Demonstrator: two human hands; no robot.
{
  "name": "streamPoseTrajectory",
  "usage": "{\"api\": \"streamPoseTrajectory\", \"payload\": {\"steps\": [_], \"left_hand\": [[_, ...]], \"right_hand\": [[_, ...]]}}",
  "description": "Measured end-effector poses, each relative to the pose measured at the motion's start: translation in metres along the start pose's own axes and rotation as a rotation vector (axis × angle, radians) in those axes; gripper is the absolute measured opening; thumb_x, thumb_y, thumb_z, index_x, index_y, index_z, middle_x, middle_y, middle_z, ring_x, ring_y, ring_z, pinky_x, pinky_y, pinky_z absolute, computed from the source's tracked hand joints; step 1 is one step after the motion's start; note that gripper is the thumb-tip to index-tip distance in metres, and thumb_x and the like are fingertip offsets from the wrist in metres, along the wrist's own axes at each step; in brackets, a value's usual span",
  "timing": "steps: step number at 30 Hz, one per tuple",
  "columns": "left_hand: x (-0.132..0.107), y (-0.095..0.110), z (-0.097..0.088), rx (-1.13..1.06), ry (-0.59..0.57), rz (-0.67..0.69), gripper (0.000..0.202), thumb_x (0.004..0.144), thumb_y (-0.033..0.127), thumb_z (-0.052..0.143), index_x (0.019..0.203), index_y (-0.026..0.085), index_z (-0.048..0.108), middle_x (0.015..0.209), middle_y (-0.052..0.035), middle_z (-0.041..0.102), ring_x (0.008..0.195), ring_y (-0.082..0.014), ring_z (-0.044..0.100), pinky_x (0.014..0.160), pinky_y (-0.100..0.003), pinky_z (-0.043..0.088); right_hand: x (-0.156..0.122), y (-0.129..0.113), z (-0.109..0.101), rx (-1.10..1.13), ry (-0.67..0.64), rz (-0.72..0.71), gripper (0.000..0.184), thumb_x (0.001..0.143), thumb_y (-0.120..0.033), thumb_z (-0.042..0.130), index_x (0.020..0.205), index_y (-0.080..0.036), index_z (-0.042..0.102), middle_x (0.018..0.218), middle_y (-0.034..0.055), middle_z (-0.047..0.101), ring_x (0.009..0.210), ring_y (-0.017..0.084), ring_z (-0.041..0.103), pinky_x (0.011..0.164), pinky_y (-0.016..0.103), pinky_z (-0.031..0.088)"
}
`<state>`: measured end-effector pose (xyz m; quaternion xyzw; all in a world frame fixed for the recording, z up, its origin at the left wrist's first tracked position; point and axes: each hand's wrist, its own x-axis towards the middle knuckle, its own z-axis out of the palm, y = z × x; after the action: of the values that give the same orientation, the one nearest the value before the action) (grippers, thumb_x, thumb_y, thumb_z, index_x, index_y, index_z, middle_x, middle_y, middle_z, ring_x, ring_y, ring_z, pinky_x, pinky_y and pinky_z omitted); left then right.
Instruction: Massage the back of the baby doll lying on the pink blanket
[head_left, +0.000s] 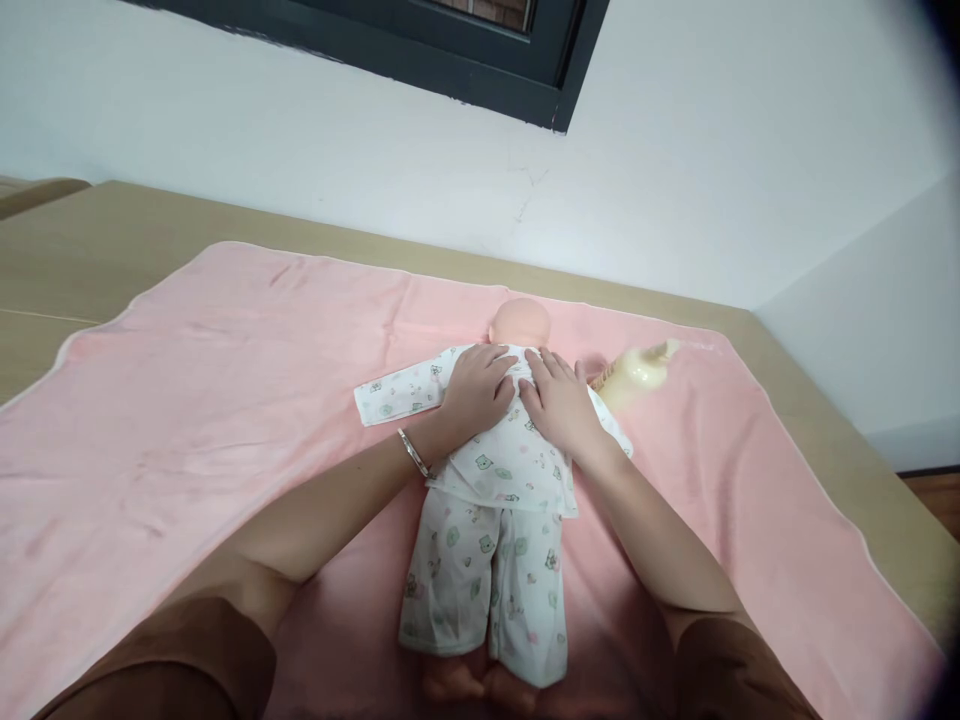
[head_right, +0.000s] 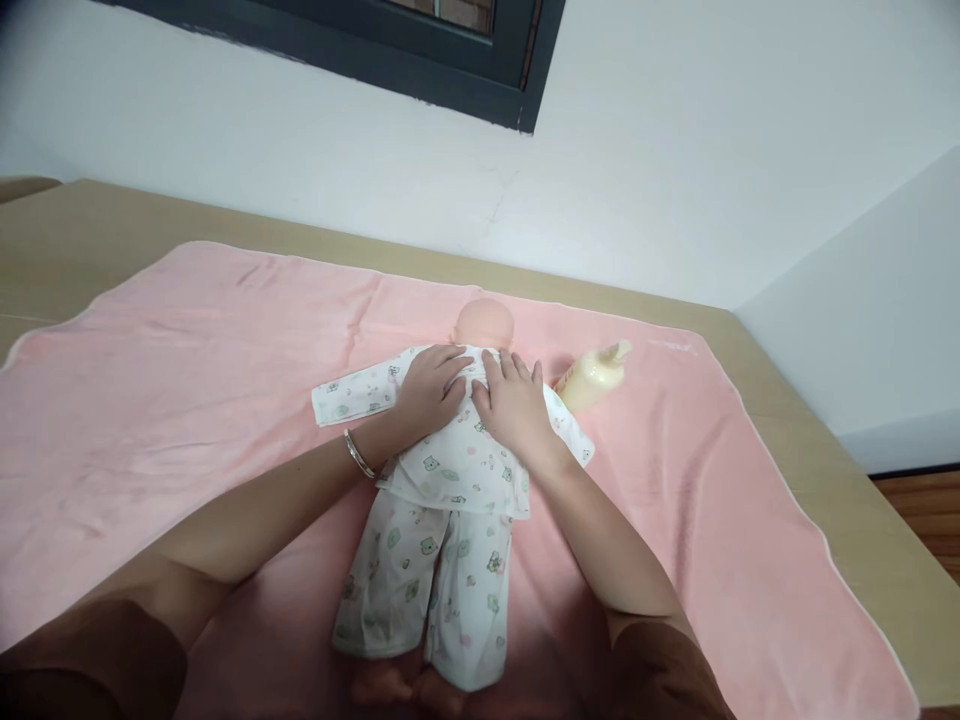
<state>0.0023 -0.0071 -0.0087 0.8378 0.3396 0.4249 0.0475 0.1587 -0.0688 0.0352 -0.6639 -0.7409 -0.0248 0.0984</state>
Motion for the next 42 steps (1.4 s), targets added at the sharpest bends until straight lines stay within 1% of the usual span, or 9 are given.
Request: {"api": "streamPoseTrajectory", "payload": {"steps": [5,8,13,20,26,30,35,38,42], "left_hand": [[-0.001,0.007,-0.003,0.034,0.032,-0.057,0.029,0.089,0.021,0.047,0.106,0.018,0.07,0.112,-0.0101,0.069,0.108,-0.0257,0.061,0.098,-0.043,0.049],[0.0,0.008,-0.002,0.049,0.025,-0.119,0.029,0.088,0.022,0.048,0.107,0.017,0.07,0.112,-0.0107,0.069,0.109,-0.0266,0.061,0.099,-0.044,0.049],[0.0,0.005,0.004,0.03,-0.002,-0.191,0.039,0.087,0.023,0.05,0.123,0.015,0.063,0.129,-0.0136,0.064,0.123,-0.0289,0.055,0.109,-0.047,0.042],[0.0,0.004,0.005,0.027,-0.018,-0.203,0.041,0.087,0.023,0.049,0.124,0.014,0.062,0.131,-0.0129,0.064,0.125,-0.0294,0.055,0.111,-0.047,0.041],[-0.001,0.005,0.006,0.058,-0.029,-0.274,0.049,0.085,0.026,0.05,0.132,0.01,0.055,0.137,-0.0196,0.058,0.131,-0.0327,0.051,0.113,-0.051,0.04],[0.0,0.003,0.007,0.054,-0.041,-0.266,0.049,0.086,0.028,0.05,0.132,0.011,0.055,0.137,-0.0191,0.058,0.131,-0.0328,0.051,0.114,-0.052,0.039],[0.001,0.002,0.007,0.026,-0.006,-0.235,0.043,0.086,0.027,0.051,0.126,0.017,0.06,0.133,-0.0125,0.064,0.128,-0.0296,0.055,0.112,-0.05,0.041],[0.0,0.006,0.001,0.033,0.018,-0.152,0.036,0.089,0.025,0.049,0.121,0.016,0.063,0.127,-0.0117,0.068,0.122,-0.0273,0.06,0.108,-0.047,0.045],[-0.002,0.013,-0.006,0.061,0.04,-0.11,0.028,0.092,0.021,0.046,0.108,0.017,0.068,0.113,-0.0114,0.072,0.11,-0.026,0.064,0.1,-0.045,0.05]], "right_hand": [[-0.005,-0.01,0.0,-0.037,0.087,0.053,0.05,0.104,-0.036,0.032,0.145,-0.012,0.048,0.146,0.018,0.054,0.137,0.033,0.047,0.118,0.058,0.02],[-0.002,-0.005,0.005,0.025,0.063,0.099,0.055,0.103,-0.04,0.033,0.149,-0.012,0.042,0.151,0.0167,0.048,0.142,0.033,0.041,0.118,0.057,0.023],[0.003,0.001,0.012,0.085,0.027,0.14,0.062,0.102,-0.044,0.032,0.155,-0.012,0.033,0.159,0.0156,0.037,0.147,0.033,0.032,0.119,0.056,0.024],[0.0,-0.002,0.012,0.1,0.042,0.15,0.062,0.102,-0.045,0.031,0.154,-0.012,0.034,0.159,0.0149,0.038,0.147,0.034,0.033,0.119,0.057,0.024],[-0.006,-0.011,0.006,-0.045,0.071,0.184,0.062,0.103,-0.045,0.03,0.151,-0.007,0.039,0.152,0.0225,0.046,0.142,0.039,0.04,0.118,0.06,0.02],[0.0,0.001,0.01,0.014,0.03,0.139,0.064,0.102,-0.048,0.031,0.154,-0.01,0.035,0.155,0.0202,0.041,0.144,0.039,0.037,0.117,0.06,0.024],[0.009,0.018,0.013,0.1,0.018,0.016,0.062,0.102,-0.047,0.033,0.156,-0.017,0.031,0.156,0.0153,0.042,0.144,0.034,0.038,0.115,0.056,0.031],[0.001,0.007,0.008,0.045,0.038,0.014,0.057,0.103,-0.042,0.031,0.153,-0.015,0.038,0.153,0.0165,0.046,0.141,0.035,0.041,0.114,0.054,0.033],[-0.015,-0.017,0.003,-0.075,0.109,0.115,0.056,0.104,-0.035,0.028,0.148,-0.005,0.044,0.145,0.024,0.053,0.137,0.037,0.046,0.114,0.052,0.032]]}}
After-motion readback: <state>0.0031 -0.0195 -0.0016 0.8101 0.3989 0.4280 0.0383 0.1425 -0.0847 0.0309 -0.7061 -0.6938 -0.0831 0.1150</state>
